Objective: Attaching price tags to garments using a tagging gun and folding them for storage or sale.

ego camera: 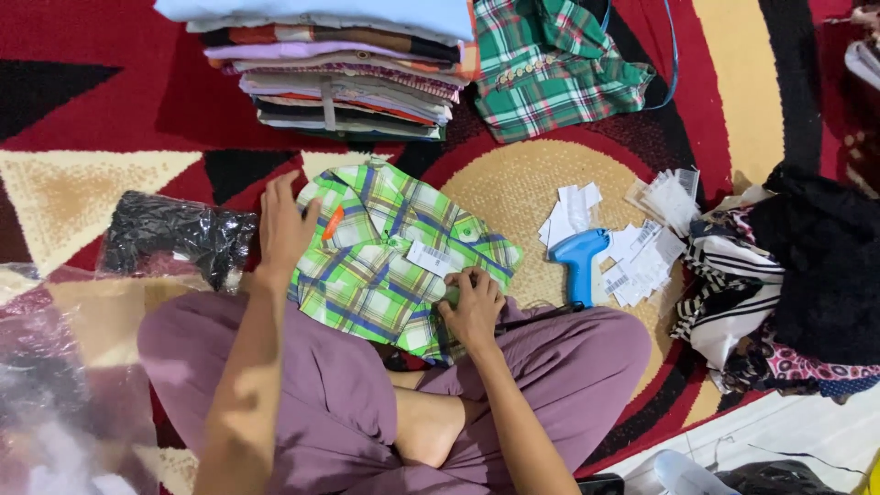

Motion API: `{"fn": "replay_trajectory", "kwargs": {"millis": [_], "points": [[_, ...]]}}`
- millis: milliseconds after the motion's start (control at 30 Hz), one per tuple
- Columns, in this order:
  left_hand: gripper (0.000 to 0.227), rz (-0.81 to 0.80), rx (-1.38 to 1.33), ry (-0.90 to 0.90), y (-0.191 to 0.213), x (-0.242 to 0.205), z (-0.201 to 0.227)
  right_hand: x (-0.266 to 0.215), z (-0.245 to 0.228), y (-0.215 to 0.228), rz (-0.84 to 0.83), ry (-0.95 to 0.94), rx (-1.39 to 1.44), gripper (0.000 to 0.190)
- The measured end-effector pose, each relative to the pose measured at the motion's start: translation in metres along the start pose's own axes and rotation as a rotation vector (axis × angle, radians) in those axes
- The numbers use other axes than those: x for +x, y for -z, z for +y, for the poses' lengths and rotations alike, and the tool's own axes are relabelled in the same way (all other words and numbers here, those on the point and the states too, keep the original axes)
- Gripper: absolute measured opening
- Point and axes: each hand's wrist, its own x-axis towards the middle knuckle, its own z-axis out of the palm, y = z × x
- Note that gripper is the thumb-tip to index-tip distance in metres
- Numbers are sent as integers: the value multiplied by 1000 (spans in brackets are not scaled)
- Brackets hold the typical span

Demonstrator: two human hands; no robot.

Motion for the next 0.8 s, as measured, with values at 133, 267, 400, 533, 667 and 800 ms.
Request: {"fn": "replay_trajectory", "kwargs": {"millis": [133,267,400,533,667,800], "points": [[55,80,-37,110,18,-59,21,0,1,0,8,14,-2,35],[47,-7,-160,-97,-1,-116,44,-4,1,-2,15,9,-36,37],[31,-295,113,-120,-45,-165,17,-3,0,-4,8,-11,-48,36],[26,27,608,-109,-70,-169,-28,-1,15,-18,48,-4,-39,38],[51,-304,477,362,-18,-138,12,-8,22,-25,87,90,-40,35],[66,-176,175,571,-13,-106,3,-12,19,-18,76,122,-68,39]]}}
